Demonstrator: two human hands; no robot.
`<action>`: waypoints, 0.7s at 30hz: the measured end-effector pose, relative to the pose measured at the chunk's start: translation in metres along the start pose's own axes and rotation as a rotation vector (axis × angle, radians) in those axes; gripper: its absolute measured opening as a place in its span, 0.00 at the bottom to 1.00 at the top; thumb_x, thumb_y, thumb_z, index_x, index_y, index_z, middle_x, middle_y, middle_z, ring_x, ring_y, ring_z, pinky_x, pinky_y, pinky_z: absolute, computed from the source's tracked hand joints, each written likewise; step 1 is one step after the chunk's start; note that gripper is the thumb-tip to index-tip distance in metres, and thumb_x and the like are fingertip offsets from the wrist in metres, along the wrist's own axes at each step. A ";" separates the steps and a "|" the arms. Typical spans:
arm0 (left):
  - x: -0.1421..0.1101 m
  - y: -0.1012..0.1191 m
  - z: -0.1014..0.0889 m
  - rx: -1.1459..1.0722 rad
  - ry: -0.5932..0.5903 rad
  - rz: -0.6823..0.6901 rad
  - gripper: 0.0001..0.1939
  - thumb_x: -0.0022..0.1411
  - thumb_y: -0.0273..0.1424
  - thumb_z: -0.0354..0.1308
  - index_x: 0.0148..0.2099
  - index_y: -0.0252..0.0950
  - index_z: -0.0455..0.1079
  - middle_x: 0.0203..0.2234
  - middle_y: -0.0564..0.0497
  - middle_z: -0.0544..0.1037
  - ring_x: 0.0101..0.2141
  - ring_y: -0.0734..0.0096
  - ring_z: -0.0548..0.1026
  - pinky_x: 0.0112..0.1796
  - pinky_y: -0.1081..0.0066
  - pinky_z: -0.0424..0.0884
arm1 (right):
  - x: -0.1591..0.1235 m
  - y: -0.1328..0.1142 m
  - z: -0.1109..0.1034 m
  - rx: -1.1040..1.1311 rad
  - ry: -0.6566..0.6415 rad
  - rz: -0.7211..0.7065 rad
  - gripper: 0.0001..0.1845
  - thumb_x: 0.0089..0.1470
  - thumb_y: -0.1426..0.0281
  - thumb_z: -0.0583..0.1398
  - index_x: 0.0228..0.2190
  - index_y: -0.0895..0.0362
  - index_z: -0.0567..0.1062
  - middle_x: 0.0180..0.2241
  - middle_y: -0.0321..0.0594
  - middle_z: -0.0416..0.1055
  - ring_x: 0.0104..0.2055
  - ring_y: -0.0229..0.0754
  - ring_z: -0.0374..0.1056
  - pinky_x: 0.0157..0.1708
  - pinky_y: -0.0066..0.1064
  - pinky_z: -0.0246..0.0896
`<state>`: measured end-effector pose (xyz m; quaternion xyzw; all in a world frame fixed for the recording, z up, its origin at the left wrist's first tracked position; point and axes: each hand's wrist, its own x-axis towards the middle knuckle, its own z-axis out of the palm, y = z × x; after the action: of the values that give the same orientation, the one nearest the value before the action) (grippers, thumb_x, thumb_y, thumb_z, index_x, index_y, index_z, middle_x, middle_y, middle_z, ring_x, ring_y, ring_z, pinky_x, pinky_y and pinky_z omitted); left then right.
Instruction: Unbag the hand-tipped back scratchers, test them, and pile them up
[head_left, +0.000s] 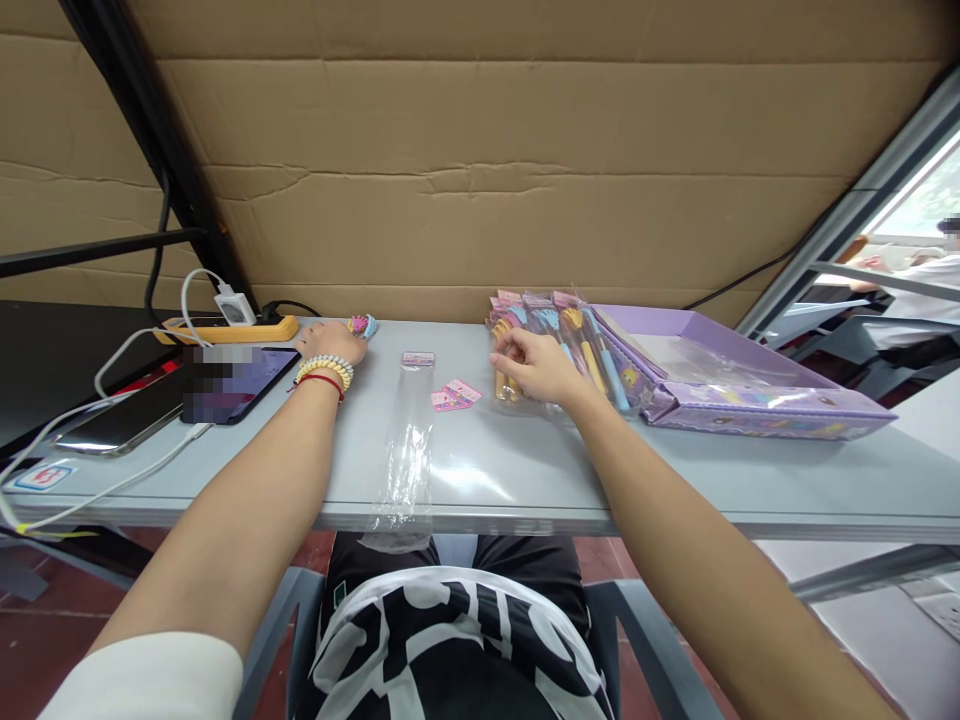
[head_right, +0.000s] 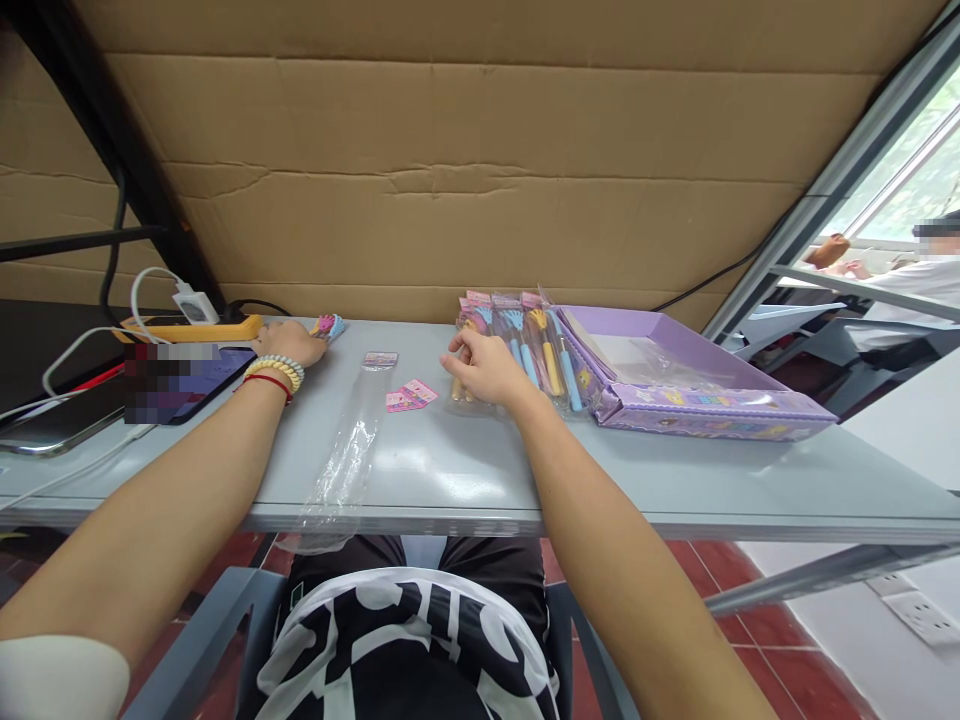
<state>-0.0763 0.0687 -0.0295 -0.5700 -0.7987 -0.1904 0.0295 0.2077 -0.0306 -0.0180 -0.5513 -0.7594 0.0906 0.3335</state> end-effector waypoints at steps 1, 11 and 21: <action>0.000 0.000 -0.001 -0.005 -0.003 -0.006 0.26 0.53 0.40 0.56 0.49 0.27 0.71 0.54 0.32 0.68 0.55 0.42 0.61 0.51 0.54 0.59 | 0.000 0.000 0.000 -0.002 0.001 -0.002 0.11 0.51 0.61 0.57 0.31 0.57 0.69 0.21 0.33 0.69 0.23 0.35 0.61 0.28 0.29 0.52; -0.002 0.003 0.000 -0.044 -0.034 -0.045 0.27 0.51 0.40 0.58 0.50 0.28 0.71 0.55 0.32 0.67 0.55 0.43 0.62 0.51 0.55 0.60 | 0.000 0.001 0.000 -0.010 -0.015 -0.019 0.12 0.51 0.60 0.57 0.30 0.57 0.69 0.20 0.32 0.68 0.23 0.35 0.61 0.26 0.28 0.52; -0.002 0.002 0.005 -0.026 -0.007 0.014 0.23 0.53 0.38 0.55 0.49 0.33 0.74 0.53 0.33 0.69 0.54 0.44 0.64 0.52 0.54 0.58 | -0.001 -0.001 0.000 -0.027 -0.022 -0.031 0.11 0.51 0.61 0.56 0.30 0.57 0.69 0.20 0.32 0.68 0.23 0.36 0.61 0.27 0.28 0.51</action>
<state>-0.0732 0.0687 -0.0341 -0.5764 -0.7924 -0.1985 0.0206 0.2069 -0.0318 -0.0180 -0.5427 -0.7726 0.0814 0.3191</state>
